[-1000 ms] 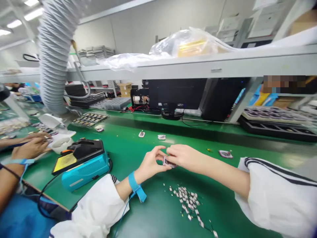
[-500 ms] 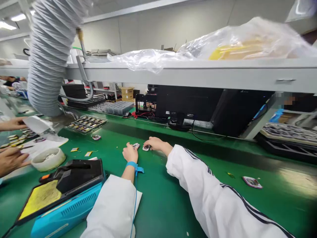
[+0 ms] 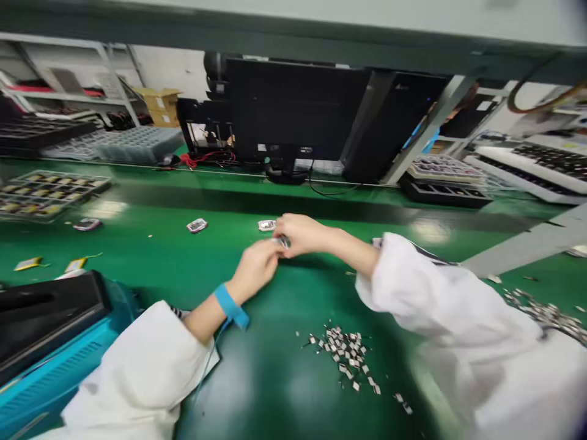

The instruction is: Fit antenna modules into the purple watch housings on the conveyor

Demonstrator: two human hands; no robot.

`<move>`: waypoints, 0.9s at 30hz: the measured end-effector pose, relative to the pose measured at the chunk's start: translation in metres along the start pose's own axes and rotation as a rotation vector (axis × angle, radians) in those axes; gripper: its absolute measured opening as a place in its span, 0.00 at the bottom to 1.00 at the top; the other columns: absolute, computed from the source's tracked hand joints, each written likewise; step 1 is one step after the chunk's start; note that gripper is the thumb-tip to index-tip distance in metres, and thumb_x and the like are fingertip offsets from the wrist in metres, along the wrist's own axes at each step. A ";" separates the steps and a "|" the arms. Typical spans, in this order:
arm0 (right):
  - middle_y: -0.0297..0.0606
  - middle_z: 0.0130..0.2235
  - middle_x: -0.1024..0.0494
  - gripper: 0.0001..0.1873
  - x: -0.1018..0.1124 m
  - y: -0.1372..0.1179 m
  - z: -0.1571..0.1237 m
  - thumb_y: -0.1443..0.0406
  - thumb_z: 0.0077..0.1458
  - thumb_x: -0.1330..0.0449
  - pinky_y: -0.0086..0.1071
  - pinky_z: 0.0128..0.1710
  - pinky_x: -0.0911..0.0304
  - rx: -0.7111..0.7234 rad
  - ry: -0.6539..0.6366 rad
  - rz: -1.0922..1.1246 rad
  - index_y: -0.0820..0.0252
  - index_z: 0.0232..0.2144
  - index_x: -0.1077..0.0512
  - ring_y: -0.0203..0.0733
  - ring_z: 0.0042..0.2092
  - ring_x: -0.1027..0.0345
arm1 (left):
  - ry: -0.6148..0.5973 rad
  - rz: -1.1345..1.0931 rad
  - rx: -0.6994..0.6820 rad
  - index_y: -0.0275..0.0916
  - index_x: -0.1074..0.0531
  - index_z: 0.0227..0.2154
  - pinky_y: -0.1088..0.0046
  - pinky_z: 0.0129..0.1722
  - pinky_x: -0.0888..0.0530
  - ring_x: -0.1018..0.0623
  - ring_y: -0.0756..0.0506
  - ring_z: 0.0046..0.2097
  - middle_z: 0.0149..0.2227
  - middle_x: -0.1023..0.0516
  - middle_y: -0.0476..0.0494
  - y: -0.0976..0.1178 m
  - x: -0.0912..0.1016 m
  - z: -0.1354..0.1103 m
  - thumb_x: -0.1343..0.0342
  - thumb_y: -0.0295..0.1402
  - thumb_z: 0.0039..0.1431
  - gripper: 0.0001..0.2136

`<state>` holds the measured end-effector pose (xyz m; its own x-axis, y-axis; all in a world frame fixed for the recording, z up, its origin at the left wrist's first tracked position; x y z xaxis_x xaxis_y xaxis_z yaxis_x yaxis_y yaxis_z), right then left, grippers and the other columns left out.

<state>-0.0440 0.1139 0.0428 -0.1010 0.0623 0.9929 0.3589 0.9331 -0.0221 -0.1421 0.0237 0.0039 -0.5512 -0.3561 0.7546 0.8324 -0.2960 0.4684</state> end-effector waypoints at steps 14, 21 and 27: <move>0.42 0.49 0.35 0.22 -0.036 0.032 -0.005 0.59 0.52 0.45 0.43 0.49 0.42 -0.096 0.313 0.229 0.63 0.48 0.38 0.43 0.50 0.40 | -0.523 -0.031 -0.624 0.41 0.31 0.41 0.74 0.40 0.30 0.28 0.49 0.41 0.41 0.26 0.49 0.088 -0.051 -0.050 0.57 0.27 0.60 0.11; 0.41 0.46 0.33 0.17 -0.042 0.044 0.071 0.59 0.55 0.49 0.40 0.43 0.37 -0.192 0.292 0.257 0.63 0.46 0.37 0.39 0.45 0.36 | -0.555 0.038 -0.584 0.40 0.31 0.39 0.73 0.35 0.30 0.29 0.48 0.38 0.37 0.27 0.47 0.090 -0.058 -0.049 0.54 0.43 0.57 0.15; 0.40 0.40 0.28 0.27 -0.041 0.049 0.005 0.63 0.44 0.38 0.36 0.45 0.40 -0.232 0.259 0.321 0.65 0.47 0.37 0.42 0.43 0.36 | -0.556 -0.197 -0.407 0.40 0.30 0.39 0.75 0.40 0.31 0.29 0.49 0.40 0.37 0.27 0.48 0.084 -0.062 -0.048 0.51 0.36 0.58 0.10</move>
Point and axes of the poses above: each hand's wrist, its own z-axis towards the middle knuckle, its own x-axis out of the back of the hand, y = z × x, the point moved 3 cm from there along z, towards the middle knuckle
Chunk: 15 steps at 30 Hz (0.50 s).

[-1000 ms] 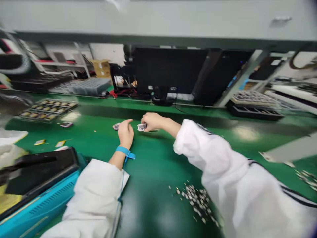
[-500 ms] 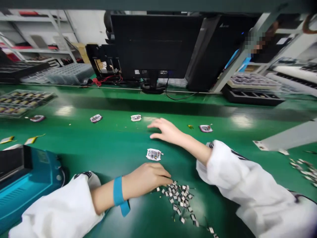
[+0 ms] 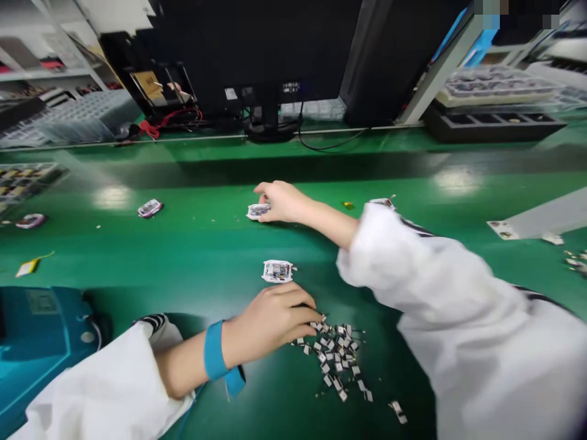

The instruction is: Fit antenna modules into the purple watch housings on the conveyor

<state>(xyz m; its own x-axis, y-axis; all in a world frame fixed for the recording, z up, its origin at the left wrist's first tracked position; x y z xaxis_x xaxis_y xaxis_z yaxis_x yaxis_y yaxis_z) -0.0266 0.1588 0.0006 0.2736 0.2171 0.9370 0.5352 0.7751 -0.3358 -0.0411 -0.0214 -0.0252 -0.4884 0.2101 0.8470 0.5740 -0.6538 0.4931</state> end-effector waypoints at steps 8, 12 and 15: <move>0.37 0.40 0.26 0.30 0.009 0.018 -0.099 0.65 0.39 0.36 0.37 0.43 0.41 -0.073 -0.011 0.049 0.65 0.47 0.36 0.44 0.43 0.37 | 0.053 -0.038 0.188 0.38 0.35 0.44 0.74 0.39 0.29 0.29 0.48 0.41 0.42 0.30 0.43 -0.001 0.010 -0.003 0.48 0.30 0.55 0.13; 0.39 0.44 0.28 0.29 0.012 0.013 -0.109 0.64 0.40 0.35 0.38 0.45 0.42 -0.065 0.035 0.043 0.64 0.46 0.35 0.46 0.45 0.39 | 0.094 0.059 0.206 0.37 0.32 0.38 0.70 0.39 0.29 0.28 0.46 0.39 0.36 0.28 0.45 0.000 0.012 -0.004 0.44 0.38 0.51 0.13; 0.39 0.43 0.28 0.20 0.016 0.004 -0.119 0.64 0.45 0.38 0.38 0.45 0.42 -0.021 0.121 0.052 0.63 0.42 0.32 0.43 0.44 0.38 | 0.124 0.107 0.170 0.37 0.30 0.33 0.72 0.38 0.29 0.27 0.48 0.37 0.35 0.26 0.47 0.000 0.008 -0.003 0.47 0.35 0.54 0.07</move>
Point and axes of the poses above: each hand's wrist, its own z-axis towards the middle knuckle, its own x-axis out of the back of the hand, y = z × x, the point moved 3 cm from there along z, towards the middle knuckle
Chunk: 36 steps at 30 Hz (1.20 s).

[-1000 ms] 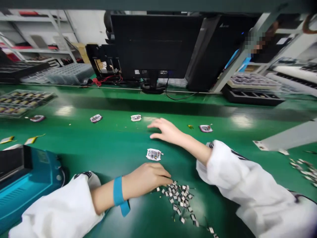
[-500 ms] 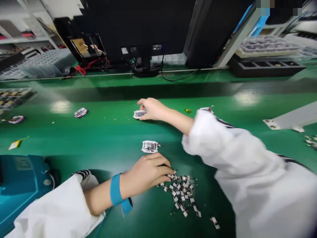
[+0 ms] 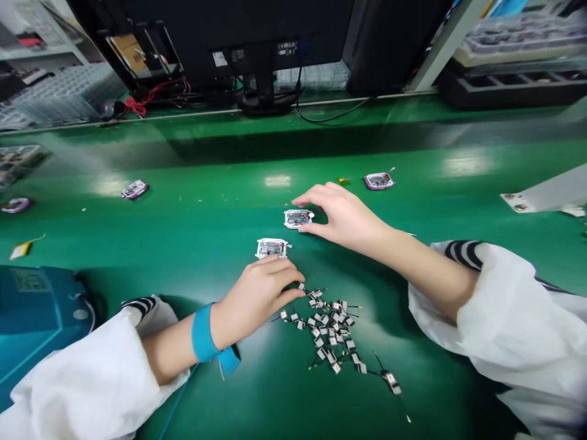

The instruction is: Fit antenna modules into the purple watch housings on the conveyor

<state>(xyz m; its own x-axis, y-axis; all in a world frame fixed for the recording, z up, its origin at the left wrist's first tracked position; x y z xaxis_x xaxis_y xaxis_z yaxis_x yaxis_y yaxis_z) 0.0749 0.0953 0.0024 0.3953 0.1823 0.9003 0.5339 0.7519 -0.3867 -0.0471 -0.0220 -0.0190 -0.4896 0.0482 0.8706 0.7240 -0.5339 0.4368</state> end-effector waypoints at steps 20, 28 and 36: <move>0.37 0.41 0.26 0.18 -0.044 -0.026 -0.022 0.61 0.48 0.41 0.36 0.42 0.38 0.102 0.062 0.175 0.61 0.42 0.33 0.40 0.41 0.36 | 0.142 0.168 -0.006 0.35 0.29 0.35 0.75 0.38 0.28 0.27 0.50 0.38 0.36 0.25 0.46 -0.030 0.023 -0.005 0.49 0.27 0.56 0.06; 0.31 0.38 0.25 0.14 -0.041 -0.025 -0.024 0.62 0.46 0.40 0.33 0.39 0.37 0.087 0.071 0.197 0.57 0.38 0.32 0.39 0.40 0.34 | 0.133 0.301 0.022 0.38 0.28 0.34 0.75 0.34 0.27 0.26 0.49 0.36 0.35 0.25 0.46 -0.022 0.024 -0.004 0.50 0.28 0.57 0.07; 0.29 0.37 0.26 0.12 -0.041 -0.025 -0.022 0.63 0.45 0.40 0.34 0.38 0.38 0.066 0.068 0.186 0.56 0.36 0.32 0.40 0.41 0.34 | 0.146 0.386 0.043 0.40 0.29 0.35 0.74 0.30 0.30 0.28 0.50 0.33 0.34 0.26 0.47 -0.020 0.022 -0.004 0.50 0.28 0.57 0.06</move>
Point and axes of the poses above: each hand's wrist, its own z-axis towards the middle knuckle, its own x-axis out of the back of the hand, y = z × x, the point moved 3 cm from there along z, towards the middle knuckle
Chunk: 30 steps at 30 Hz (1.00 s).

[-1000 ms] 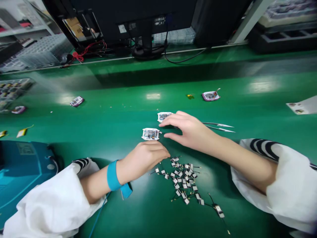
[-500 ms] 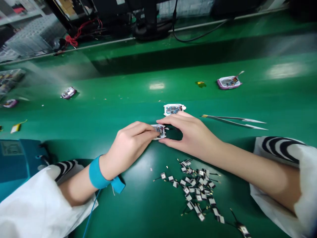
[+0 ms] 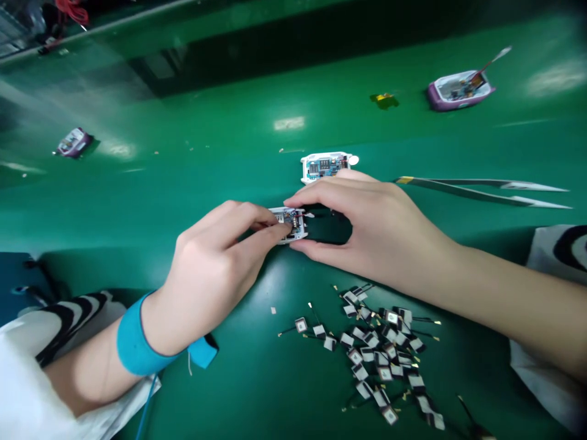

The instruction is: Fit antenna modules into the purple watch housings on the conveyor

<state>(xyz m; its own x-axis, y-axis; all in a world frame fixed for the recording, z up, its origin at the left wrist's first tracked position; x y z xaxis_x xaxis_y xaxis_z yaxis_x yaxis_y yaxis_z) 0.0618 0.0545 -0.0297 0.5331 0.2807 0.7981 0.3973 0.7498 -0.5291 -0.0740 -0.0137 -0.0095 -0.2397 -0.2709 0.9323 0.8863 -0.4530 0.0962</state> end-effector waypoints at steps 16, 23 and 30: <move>0.29 0.37 0.27 0.11 0.000 0.000 0.000 0.62 0.45 0.42 0.33 0.38 0.38 -0.036 -0.028 -0.010 0.57 0.34 0.32 0.40 0.41 0.34 | -0.058 -0.001 0.028 0.43 0.29 0.35 0.74 0.31 0.31 0.28 0.50 0.34 0.35 0.27 0.49 0.003 0.004 0.000 0.51 0.30 0.58 0.07; 0.29 0.37 0.27 0.11 0.000 0.000 0.002 0.62 0.45 0.42 0.33 0.37 0.38 -0.052 -0.045 -0.022 0.56 0.35 0.32 0.41 0.42 0.34 | -0.055 0.012 0.047 0.44 0.29 0.35 0.75 0.32 0.31 0.28 0.51 0.34 0.35 0.28 0.50 0.004 0.005 0.000 0.50 0.28 0.57 0.07; 0.27 0.36 0.28 0.11 0.000 0.000 0.002 0.61 0.45 0.42 0.33 0.37 0.37 -0.065 -0.039 -0.029 0.55 0.34 0.32 0.40 0.41 0.33 | -0.062 0.020 0.017 0.42 0.28 0.35 0.75 0.32 0.31 0.28 0.51 0.34 0.34 0.28 0.48 0.004 0.005 0.003 0.49 0.28 0.57 0.06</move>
<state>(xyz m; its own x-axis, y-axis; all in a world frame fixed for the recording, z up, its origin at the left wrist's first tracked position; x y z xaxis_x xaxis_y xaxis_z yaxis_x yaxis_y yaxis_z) 0.0609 0.0559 -0.0293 0.4914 0.2836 0.8235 0.4609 0.7176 -0.5221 -0.0703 -0.0142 -0.0034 -0.1975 -0.2262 0.9538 0.8975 -0.4331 0.0831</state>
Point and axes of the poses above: each hand's wrist, its own z-axis towards the middle knuckle, its own x-axis out of the back of the hand, y = z × x, the point moved 3 cm from there along z, towards the middle knuckle
